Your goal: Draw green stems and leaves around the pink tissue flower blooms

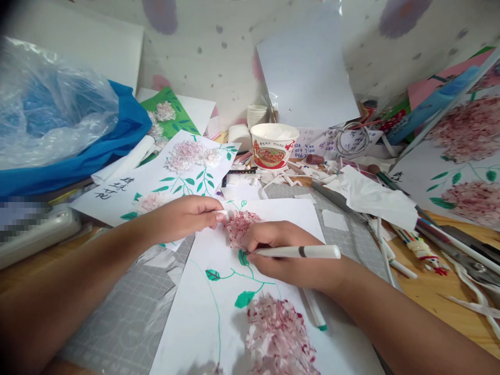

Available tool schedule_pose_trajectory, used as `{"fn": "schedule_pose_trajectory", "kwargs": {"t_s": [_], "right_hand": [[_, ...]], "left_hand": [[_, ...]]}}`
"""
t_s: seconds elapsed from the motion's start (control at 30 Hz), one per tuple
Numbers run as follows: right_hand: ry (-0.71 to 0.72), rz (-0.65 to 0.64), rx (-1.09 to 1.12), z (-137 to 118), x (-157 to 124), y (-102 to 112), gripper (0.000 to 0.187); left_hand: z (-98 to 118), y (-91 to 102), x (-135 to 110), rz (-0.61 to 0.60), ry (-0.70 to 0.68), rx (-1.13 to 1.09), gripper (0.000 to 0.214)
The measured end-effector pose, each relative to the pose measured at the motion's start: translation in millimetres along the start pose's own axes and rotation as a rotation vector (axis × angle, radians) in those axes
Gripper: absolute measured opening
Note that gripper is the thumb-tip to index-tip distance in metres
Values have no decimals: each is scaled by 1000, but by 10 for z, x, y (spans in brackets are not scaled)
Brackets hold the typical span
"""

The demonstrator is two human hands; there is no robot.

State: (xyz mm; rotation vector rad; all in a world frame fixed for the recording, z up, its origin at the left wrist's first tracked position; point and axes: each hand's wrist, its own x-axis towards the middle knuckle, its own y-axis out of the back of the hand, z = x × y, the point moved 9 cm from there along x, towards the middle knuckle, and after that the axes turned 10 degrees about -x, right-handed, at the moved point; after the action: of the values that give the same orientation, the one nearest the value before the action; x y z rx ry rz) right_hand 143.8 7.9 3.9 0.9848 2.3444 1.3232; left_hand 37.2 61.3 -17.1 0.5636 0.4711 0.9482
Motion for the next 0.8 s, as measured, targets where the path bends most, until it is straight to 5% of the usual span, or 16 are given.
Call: {"fn": "schedule_pose_trajectory", "kwargs": {"t_s": [0.8], "right_hand": [[-34,-74,33,4,-15,-56,6]], "left_hand": [[45,-8,-9,-16,1,17,30]]}}
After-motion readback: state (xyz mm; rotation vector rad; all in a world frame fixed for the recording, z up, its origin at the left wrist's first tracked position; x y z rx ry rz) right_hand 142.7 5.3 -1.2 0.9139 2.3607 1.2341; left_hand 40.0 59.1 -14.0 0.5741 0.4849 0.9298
